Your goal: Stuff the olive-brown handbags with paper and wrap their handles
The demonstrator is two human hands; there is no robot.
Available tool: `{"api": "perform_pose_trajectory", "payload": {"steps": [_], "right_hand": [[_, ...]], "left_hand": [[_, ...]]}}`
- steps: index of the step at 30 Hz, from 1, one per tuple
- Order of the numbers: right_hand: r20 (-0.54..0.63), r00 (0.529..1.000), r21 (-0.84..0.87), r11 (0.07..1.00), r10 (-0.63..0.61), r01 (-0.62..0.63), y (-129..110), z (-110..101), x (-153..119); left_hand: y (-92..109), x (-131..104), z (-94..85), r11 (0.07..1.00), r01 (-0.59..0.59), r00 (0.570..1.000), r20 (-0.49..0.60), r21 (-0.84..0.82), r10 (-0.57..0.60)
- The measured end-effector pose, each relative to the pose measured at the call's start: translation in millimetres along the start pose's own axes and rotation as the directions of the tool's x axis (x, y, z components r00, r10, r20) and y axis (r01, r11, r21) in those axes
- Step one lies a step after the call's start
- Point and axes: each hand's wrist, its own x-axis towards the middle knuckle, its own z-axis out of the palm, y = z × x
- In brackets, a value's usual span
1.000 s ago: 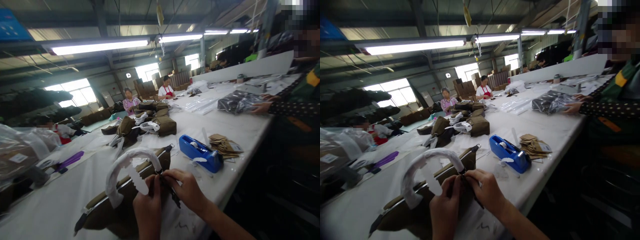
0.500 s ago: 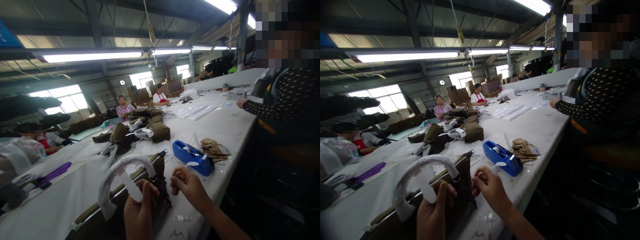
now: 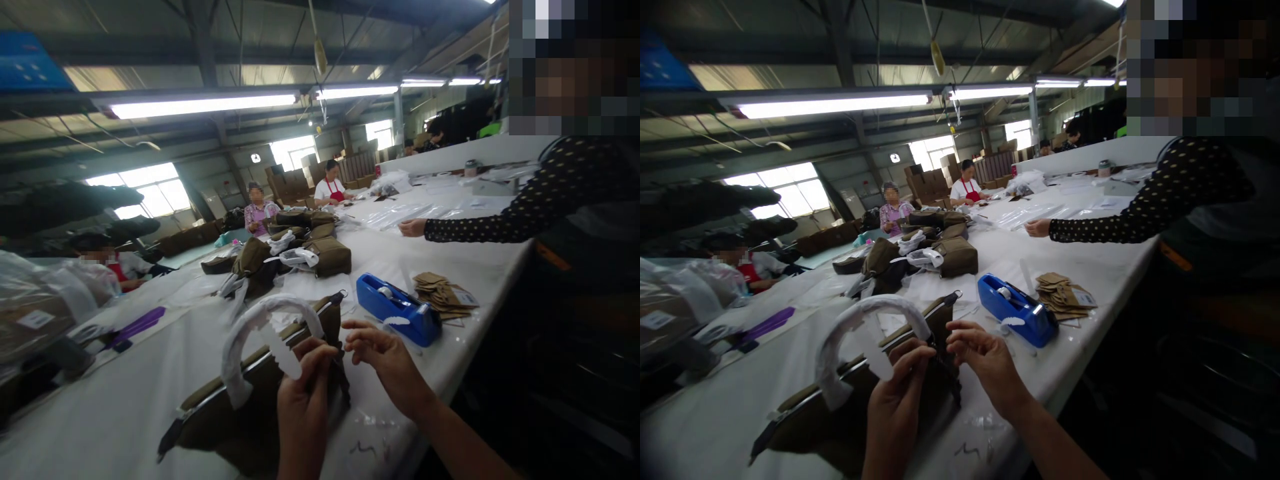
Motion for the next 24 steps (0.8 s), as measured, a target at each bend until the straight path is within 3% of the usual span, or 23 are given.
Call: {"api": "perform_pose_trajectory", "payload": {"steps": [5, 11, 19, 24], "right_hand": [[0.043, 0.993, 0.029, 0.993, 0.109, -0.110, 7, 5, 1], [-0.004, 0.985, 0.095, 0.980, 0.174, -0.173, 16, 8, 2], [-0.042, 0.994, -0.064, 0.993, 0.101, -0.104, 23, 8, 0], [-0.063, 0.997, -0.190, 0.981, -0.053, 0.041, 20, 7, 0]], "left_hand": [[3, 1, 0.3, 1.000, -0.019, 0.997, 0.077, 0.002, 0.019], [-10, -5, 2.0, 0.978, 0.183, 0.982, -0.025, -0.097, -0.186], [-7, -4, -1.8, 0.971, 0.230, 0.972, -0.025, -0.073, -0.232], [-6, -6, -1.2, 0.977, 0.210, 0.976, -0.051, -0.046, -0.212]]}}
